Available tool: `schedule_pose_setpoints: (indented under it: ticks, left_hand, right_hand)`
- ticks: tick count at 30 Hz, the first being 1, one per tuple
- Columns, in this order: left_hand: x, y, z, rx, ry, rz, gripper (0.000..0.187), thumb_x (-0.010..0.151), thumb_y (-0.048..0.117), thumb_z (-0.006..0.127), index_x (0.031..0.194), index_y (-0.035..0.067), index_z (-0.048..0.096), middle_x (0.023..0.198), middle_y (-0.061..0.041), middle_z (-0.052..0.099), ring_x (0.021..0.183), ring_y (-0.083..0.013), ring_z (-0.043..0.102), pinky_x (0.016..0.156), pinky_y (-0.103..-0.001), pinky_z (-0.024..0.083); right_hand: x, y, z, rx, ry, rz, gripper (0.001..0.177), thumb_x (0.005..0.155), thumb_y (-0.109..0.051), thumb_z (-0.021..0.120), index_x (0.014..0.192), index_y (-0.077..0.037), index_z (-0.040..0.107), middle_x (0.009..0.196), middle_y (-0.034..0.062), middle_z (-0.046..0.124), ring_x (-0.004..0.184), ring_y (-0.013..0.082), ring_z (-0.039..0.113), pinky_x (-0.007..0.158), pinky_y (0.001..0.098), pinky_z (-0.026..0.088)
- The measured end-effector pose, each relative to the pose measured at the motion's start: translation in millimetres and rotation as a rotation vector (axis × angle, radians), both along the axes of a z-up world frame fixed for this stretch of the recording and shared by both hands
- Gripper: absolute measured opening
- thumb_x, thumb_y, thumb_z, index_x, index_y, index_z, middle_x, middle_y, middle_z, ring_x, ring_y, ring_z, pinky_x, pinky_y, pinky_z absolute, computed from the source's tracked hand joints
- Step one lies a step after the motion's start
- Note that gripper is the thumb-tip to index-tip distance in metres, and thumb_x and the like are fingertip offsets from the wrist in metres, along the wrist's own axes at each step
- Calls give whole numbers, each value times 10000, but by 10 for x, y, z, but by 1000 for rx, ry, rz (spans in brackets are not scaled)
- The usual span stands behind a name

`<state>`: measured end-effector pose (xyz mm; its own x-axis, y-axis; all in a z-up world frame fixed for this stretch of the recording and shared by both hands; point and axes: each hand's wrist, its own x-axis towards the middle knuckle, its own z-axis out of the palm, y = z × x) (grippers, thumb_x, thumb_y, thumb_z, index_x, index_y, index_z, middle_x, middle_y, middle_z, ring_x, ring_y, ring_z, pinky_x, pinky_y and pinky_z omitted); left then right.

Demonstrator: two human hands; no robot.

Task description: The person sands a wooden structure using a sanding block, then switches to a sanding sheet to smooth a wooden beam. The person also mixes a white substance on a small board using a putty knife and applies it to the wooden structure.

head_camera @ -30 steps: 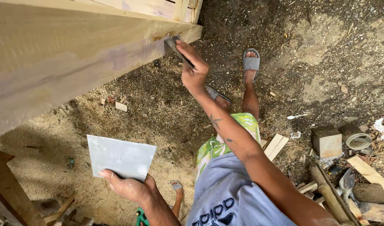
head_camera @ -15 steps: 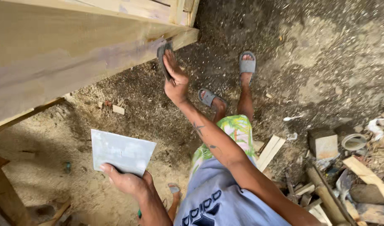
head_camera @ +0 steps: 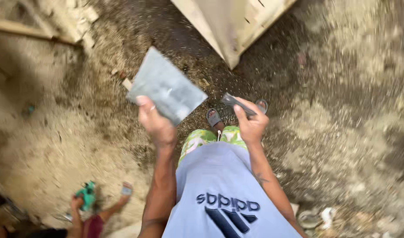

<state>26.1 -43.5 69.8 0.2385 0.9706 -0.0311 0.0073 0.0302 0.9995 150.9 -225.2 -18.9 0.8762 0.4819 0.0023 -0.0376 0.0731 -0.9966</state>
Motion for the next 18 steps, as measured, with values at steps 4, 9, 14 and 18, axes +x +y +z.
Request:
schedule_pose_setpoints:
  ticks: [4,9,14,18]
  left_hand:
    - [-26,-240,193,57,54,13,534,1169,453,291,796,109,460,726,56,393,663,-71,357,576,-286,302]
    - [-91,-395,455,165,46,2,561,1165,437,381,738,79,440,675,35,346,625,-89,309,576,-325,241]
    - [-169,-575,741,179,-85,26,561,1140,436,383,728,65,470,627,36,406,583,-82,352,532,-323,262]
    - [-106,-739,882,223,-143,146,539,1154,396,405,748,49,474,646,34,419,616,-75,356,544,-329,269]
  right_hand:
    - [72,56,1165,-76,-286,274,245,947,42,709,1184,-17,734,1131,134,758,919,167,727,813,268,585]
    - [324,474,2111,-49,-1149,419,250,881,-105,772,1130,-103,748,1153,98,736,1100,312,725,941,429,580]
    - [231,527,2367,-70,-1445,556,233,918,-218,746,1137,-142,770,1148,82,750,1091,291,728,905,410,562]
    - [145,386,2377,-27,-1509,587,188,944,-210,738,1124,-174,779,1142,58,756,1084,263,728,899,384,558]
